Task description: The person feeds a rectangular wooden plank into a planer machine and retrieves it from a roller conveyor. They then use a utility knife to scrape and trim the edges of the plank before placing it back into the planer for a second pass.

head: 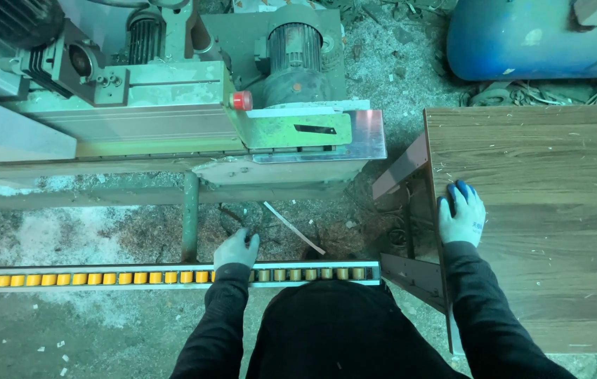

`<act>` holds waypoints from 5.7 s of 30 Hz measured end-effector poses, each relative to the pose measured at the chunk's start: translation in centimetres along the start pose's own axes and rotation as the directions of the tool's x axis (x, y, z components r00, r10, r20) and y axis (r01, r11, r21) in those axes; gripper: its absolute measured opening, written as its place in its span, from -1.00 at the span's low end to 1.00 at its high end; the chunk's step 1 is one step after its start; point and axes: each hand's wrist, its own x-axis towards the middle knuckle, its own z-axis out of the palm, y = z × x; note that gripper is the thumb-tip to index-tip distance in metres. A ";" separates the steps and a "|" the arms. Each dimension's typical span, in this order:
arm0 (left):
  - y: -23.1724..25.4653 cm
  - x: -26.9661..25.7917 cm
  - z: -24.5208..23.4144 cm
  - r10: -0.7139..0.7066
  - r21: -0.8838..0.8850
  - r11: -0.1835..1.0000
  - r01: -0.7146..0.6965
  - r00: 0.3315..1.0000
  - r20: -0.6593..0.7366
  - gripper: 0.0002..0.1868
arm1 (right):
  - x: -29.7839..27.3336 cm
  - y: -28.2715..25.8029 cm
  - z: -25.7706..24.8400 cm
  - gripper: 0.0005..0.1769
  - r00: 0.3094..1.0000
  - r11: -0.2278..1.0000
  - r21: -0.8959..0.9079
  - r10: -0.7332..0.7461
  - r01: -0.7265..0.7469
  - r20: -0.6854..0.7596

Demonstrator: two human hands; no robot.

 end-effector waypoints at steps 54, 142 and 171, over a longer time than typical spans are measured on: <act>20.1 -7.7 -19.7 -0.117 -0.368 -0.558 -0.744 0.510 -0.852 -0.39 | 13.7 -30.6 0.0 -0.23 0.773 0.676 0.707 -0.555 0.205 0.307; 26.2 -12.1 -15.7 0.204 -0.336 0.145 -0.931 0.360 -0.910 0.26 | 16.8 -29.1 -24.2 -0.41 0.519 0.457 -0.320 -0.843 0.830 0.140; 25.8 -10.4 -13.4 0.339 -0.171 0.124 -0.977 0.204 -0.919 0.37 | 18.4 -43.6 -28.4 -0.74 0.701 0.309 0.803 -0.392 -0.510 0.596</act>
